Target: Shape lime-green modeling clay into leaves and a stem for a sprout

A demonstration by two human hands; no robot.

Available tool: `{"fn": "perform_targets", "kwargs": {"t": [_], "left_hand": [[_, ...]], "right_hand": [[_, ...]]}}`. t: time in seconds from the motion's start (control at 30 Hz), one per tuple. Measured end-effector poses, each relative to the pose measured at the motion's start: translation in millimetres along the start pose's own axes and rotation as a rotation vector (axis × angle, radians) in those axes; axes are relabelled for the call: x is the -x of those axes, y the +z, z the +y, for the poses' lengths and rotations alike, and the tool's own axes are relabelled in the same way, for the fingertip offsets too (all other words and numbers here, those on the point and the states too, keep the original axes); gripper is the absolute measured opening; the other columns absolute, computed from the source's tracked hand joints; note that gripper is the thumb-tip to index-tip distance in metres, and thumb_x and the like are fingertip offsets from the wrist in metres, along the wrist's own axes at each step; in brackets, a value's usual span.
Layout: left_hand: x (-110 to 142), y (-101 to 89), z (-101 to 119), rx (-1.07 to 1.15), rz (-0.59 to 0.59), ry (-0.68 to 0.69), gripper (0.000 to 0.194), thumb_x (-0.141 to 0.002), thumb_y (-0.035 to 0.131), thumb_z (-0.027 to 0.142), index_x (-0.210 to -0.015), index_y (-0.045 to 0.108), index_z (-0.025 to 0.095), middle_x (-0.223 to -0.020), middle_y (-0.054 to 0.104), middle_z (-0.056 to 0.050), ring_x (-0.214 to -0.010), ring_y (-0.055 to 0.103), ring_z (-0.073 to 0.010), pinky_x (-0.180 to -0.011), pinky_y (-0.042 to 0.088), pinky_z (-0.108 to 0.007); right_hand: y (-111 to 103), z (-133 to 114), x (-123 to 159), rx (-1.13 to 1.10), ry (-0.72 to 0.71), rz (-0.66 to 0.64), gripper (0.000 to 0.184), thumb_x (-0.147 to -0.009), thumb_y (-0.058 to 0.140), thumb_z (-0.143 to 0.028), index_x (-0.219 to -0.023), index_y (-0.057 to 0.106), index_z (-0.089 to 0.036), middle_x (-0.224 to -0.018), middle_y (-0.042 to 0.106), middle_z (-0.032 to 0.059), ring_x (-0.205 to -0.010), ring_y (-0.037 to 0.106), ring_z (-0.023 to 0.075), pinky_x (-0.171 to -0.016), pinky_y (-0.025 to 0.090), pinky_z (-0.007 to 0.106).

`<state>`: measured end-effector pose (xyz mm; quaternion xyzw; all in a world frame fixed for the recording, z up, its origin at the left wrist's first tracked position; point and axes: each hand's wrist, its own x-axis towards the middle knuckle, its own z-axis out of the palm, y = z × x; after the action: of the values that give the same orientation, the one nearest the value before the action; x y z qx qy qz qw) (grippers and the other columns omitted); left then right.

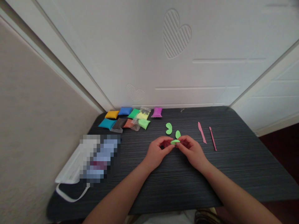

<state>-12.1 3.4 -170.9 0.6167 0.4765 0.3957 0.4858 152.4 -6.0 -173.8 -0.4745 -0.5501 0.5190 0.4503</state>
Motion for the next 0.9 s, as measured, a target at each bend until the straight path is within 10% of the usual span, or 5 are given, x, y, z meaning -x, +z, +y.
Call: {"fn": "perform_targets", "kwargs": {"t": [0.9], "left_hand": [[-3.4, 5.3, -0.5, 0.259, -0.012, -0.117, 0.019, -0.069, 0.063, 0.027, -0.084, 0.061, 0.015, -0.081, 0.065, -0.004, -0.075, 0.059, -0.0145, -0.074, 0.045, -0.029]], "right_hand": [[3.5, 0.5, -0.5, 0.016, -0.008, 0.033, 0.021, -0.072, 0.061, -0.031, -0.092, 0.057, -0.023, -0.080, 0.061, 0.0009, -0.072, 0.057, 0.0148, -0.068, 0.046, 0.029]]}}
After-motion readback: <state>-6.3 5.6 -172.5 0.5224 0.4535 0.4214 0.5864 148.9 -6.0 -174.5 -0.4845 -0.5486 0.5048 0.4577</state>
